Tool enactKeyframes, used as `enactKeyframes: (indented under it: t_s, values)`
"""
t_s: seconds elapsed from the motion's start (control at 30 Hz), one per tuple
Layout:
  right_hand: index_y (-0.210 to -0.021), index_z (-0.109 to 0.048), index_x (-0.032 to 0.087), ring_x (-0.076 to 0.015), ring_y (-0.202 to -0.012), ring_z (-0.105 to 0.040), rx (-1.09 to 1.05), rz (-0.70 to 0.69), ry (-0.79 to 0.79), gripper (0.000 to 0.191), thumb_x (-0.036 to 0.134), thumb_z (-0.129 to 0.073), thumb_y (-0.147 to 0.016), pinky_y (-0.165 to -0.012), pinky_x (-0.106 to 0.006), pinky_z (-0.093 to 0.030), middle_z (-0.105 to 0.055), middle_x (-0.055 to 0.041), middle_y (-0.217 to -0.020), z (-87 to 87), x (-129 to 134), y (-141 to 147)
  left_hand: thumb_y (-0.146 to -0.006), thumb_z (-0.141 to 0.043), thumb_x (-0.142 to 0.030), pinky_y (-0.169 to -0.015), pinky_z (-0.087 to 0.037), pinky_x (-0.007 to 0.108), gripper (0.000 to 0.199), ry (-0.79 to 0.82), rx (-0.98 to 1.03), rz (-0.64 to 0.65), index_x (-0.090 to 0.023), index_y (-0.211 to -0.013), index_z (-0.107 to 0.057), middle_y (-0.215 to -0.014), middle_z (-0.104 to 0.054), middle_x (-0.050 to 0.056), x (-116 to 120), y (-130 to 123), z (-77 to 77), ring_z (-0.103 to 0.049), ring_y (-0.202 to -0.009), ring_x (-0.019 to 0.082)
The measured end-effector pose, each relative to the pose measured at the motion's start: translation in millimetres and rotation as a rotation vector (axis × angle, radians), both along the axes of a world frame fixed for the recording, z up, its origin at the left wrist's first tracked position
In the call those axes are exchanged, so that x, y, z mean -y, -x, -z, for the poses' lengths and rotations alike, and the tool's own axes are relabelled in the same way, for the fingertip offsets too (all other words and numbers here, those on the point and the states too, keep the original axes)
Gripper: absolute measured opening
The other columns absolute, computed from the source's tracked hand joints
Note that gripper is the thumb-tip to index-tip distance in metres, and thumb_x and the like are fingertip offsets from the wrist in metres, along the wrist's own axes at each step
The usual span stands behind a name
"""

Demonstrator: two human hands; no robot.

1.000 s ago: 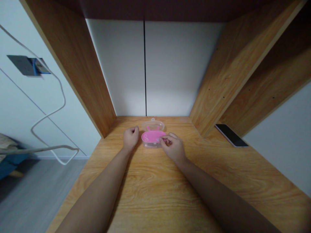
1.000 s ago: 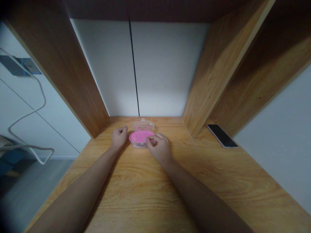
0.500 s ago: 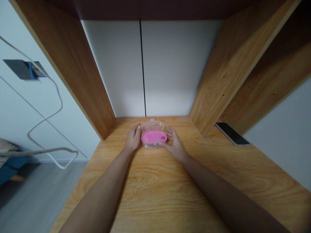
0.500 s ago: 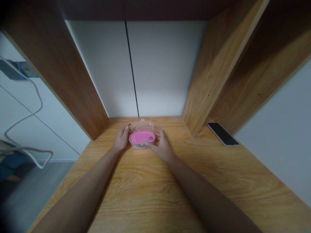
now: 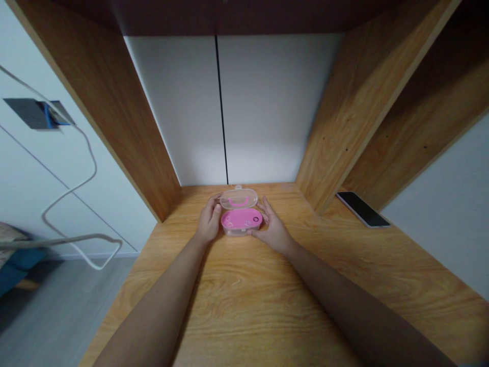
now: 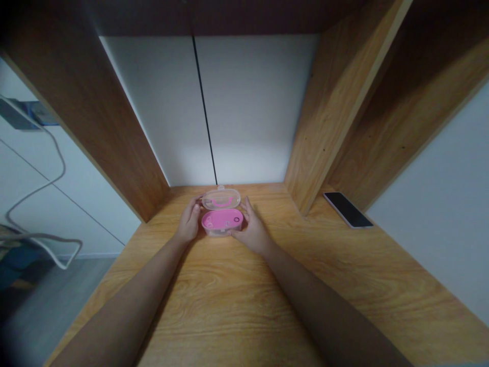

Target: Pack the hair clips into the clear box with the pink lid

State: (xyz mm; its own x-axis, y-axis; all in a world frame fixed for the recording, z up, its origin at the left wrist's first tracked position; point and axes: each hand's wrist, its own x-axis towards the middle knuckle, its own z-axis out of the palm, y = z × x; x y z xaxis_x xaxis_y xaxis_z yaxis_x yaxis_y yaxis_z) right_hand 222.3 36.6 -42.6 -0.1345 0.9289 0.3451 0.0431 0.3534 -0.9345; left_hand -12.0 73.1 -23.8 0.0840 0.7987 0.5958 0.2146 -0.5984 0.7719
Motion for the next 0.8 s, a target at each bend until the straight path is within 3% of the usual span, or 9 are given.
enactKeyframes:
  t_s: [0.17, 0.43, 0.53, 0.67, 0.8]
  values:
    - [-0.161, 0.000, 0.038, -0.0251, -0.120, -0.065, -0.045, -0.026, 0.013, 0.135, 0.022, -0.091, -0.063, -0.102, -0.043, -0.054, -0.024, -0.0156, -0.165, -10.2, 5.1, 1.2, -0.101, -0.039, -0.058, -0.102, -0.046, 0.043, 0.054, -0.093, 0.016, 0.035, -0.018, -0.136, -0.050, -0.130, -0.064, 0.015, 2.8, -2.6, -0.9, -0.061, -0.121, 0.028]
    - [-0.160, -0.011, 0.042, -0.0214, -0.109, -0.068, -0.080, 0.034, 0.020, 0.128, 0.019, -0.089, -0.061, -0.096, -0.038, -0.058, -0.034, -0.0096, -0.157, -20.8, 8.8, 3.5, -0.097, -0.037, -0.064, -0.087, -0.049, 0.040, 0.057, -0.242, -0.119, -0.022, -0.017, -0.128, -0.049, -0.116, -0.063, 0.015, 13.2, -6.5, -6.9, -0.063, -0.102, 0.026]
    - [-0.156, -0.027, 0.038, -0.0217, -0.111, -0.066, -0.063, 0.030, -0.030, 0.111, 0.019, -0.087, -0.065, -0.098, -0.039, -0.057, -0.040, -0.0085, -0.148, -19.9, 7.5, 2.1, -0.097, -0.040, -0.061, -0.088, -0.048, 0.040, 0.052, -0.274, -0.202, 0.002, -0.017, -0.123, -0.052, -0.111, -0.063, 0.013, 17.1, -8.4, -12.2, -0.061, -0.100, 0.025]
    - [-0.134, -0.060, 0.033, -0.0264, -0.129, -0.055, 0.061, 0.068, -0.148, 0.071, 0.019, -0.085, -0.069, -0.107, -0.042, -0.051, -0.044, -0.0066, -0.137, -14.2, 3.8, -0.5, -0.092, -0.051, -0.057, -0.094, -0.048, 0.042, 0.050, -0.296, -0.319, 0.027, -0.017, -0.122, -0.056, -0.113, -0.060, 0.013, 20.1, -10.0, -18.8, -0.059, -0.106, 0.028]
    - [-0.122, -0.068, 0.032, -0.0260, -0.132, -0.051, 0.107, 0.096, -0.200, 0.053, 0.019, -0.082, -0.073, -0.107, -0.042, -0.051, -0.046, -0.0060, -0.131, -8.8, 1.2, -1.8, -0.081, -0.066, -0.064, -0.098, -0.048, 0.045, 0.068, -0.289, -0.431, 0.045, -0.019, -0.130, -0.059, -0.116, -0.055, 0.013, 20.1, -12.5, -21.7, -0.056, -0.112, 0.030]
